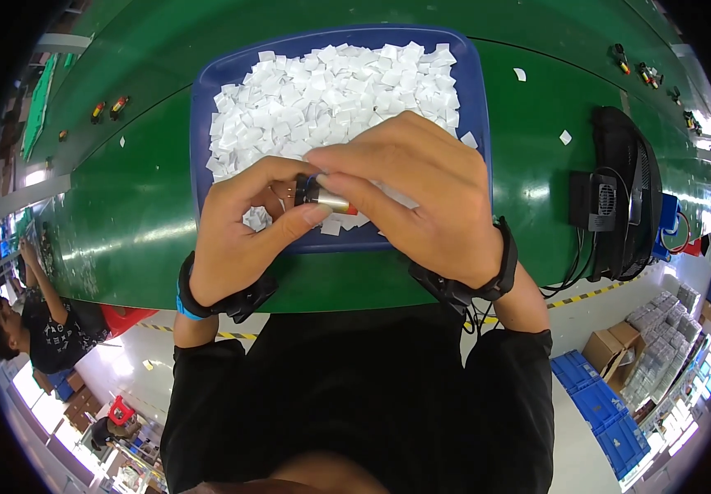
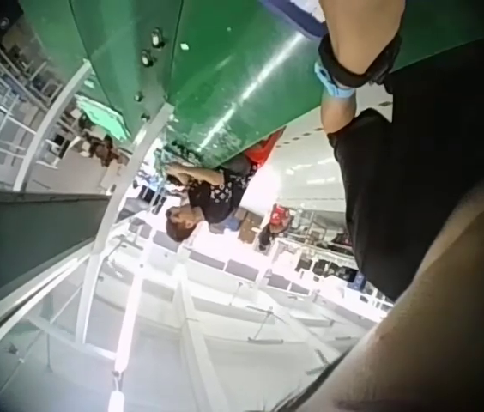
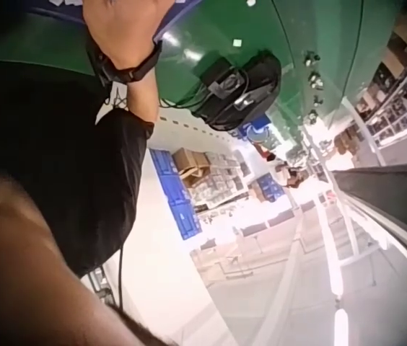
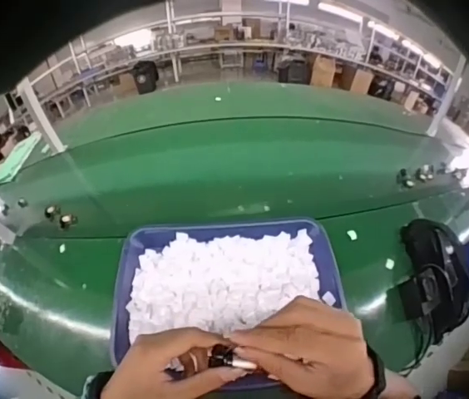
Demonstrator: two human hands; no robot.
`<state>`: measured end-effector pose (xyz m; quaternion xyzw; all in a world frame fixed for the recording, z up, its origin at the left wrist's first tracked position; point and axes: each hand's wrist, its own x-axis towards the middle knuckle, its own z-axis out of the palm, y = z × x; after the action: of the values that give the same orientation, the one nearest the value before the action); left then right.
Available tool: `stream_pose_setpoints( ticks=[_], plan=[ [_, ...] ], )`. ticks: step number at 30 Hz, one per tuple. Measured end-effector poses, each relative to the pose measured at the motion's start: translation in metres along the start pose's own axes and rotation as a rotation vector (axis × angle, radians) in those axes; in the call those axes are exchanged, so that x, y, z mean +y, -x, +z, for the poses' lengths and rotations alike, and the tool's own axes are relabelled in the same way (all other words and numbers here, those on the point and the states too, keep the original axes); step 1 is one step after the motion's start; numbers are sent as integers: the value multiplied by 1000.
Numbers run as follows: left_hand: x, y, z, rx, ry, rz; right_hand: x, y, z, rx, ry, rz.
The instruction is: Assembling small electronic components including batteries and wires at a factory workstation.
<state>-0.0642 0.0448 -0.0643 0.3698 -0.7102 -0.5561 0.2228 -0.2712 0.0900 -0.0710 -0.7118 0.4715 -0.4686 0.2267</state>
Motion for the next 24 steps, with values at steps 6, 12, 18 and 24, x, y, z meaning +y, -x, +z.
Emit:
stream_pose_setpoints(
  ticks=[6, 12, 18, 24],
  plan=[
    [-3, -1, -1, -47, 32, -30, 9, 0, -2, -76, 21, -75],
    [-1, 1, -4, -70, 160, -83, 14, 3, -4, -74, 16, -159],
    [0, 2, -3, -64, 167, -79, 11, -2, -11, -138, 27, -178],
    [6, -1, -8, -52, 156, -102, 6, -2, -11, -151, 27, -151]
  ],
)
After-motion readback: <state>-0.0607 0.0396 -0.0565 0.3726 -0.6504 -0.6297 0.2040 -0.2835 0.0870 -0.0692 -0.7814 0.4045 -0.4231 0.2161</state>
